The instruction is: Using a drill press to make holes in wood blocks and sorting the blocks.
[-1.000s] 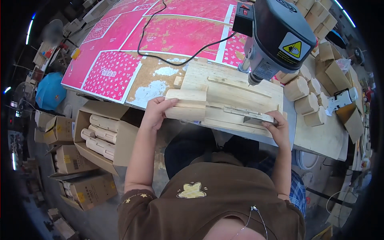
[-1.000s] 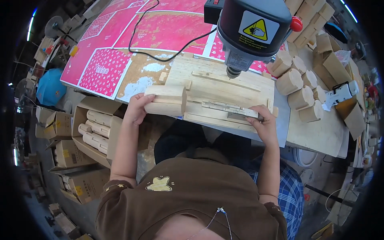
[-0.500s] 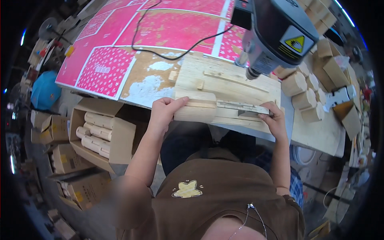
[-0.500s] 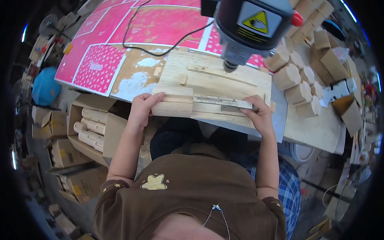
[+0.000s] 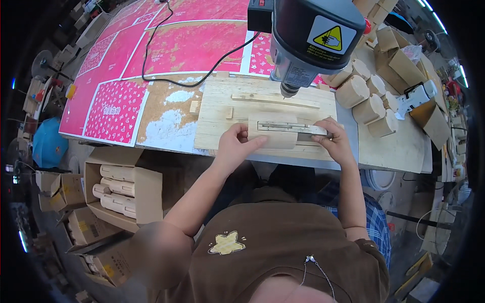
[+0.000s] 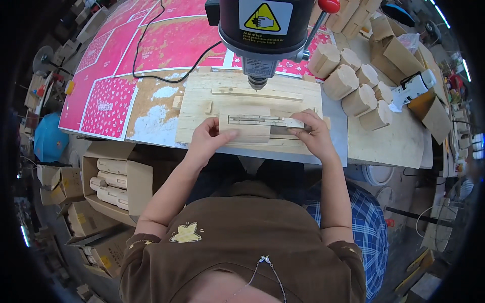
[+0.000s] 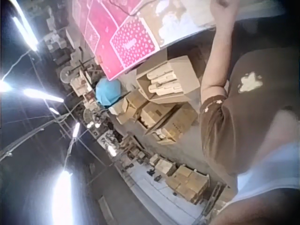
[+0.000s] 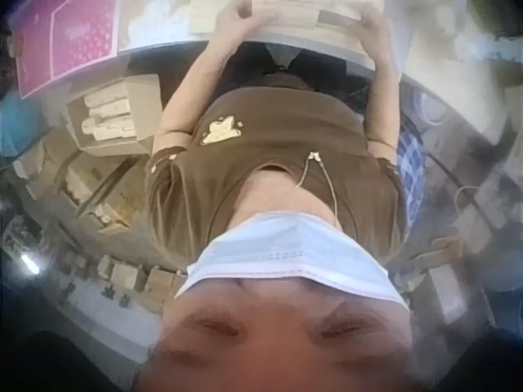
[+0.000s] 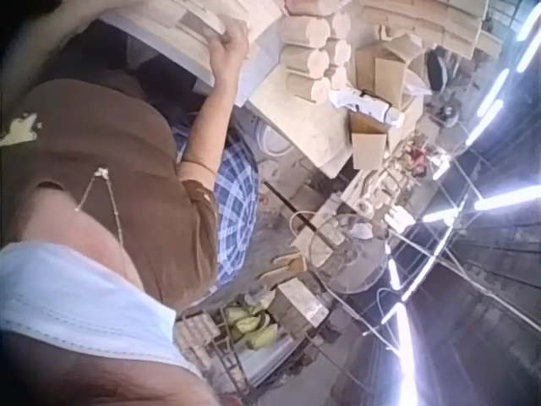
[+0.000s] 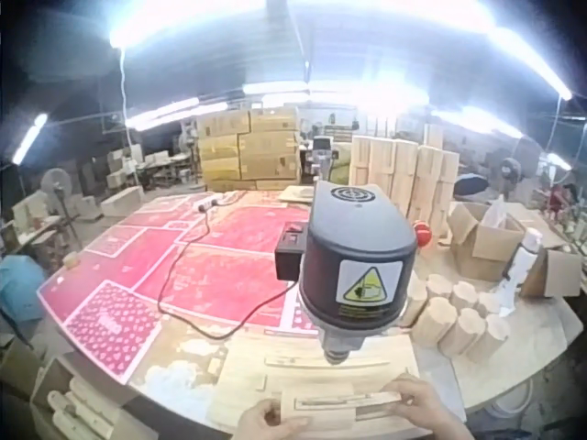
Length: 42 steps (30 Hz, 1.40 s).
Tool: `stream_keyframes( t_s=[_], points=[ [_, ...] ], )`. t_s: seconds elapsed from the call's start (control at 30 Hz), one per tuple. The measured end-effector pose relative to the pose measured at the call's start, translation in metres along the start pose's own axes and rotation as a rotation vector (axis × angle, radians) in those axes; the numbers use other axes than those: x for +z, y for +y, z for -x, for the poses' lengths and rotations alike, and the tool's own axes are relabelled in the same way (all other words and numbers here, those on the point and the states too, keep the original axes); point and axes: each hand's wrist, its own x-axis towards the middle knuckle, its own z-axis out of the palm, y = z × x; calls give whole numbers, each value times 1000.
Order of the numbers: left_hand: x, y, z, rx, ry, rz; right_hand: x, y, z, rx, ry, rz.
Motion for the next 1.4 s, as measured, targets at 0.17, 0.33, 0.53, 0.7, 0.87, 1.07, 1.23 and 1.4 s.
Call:
stream_keyframes(
  t_s=[0.17,0.33,0.53,0.7,0.87,1.07,1.23,1.4],
  points=[
    [6,-8,-13,208,-27,-132,-13,19,-14,-225,204,395],
    [7,-13,-34,721,156,-656,-11,22,-40,-324,335,510],
    [-15,-29,-51,627,209,-706,26,11,-47,-246,352,341],
    [-11,-32,-51,763,265,-690,17,10,-45,-210,255,178],
    [-16,-43,-56,677,234,-640,13,1,-40,-62,166,-34],
    [-30,-42,-66,647,121,-776,-3,-12,-44,-328,185,380],
    [-28,-33,-67,779,118,-711,-63,-122,-94,-563,652,90],
    [-26,-30,-64,790,131,-772,-44,-167,-118,-463,650,300]
  ],
)
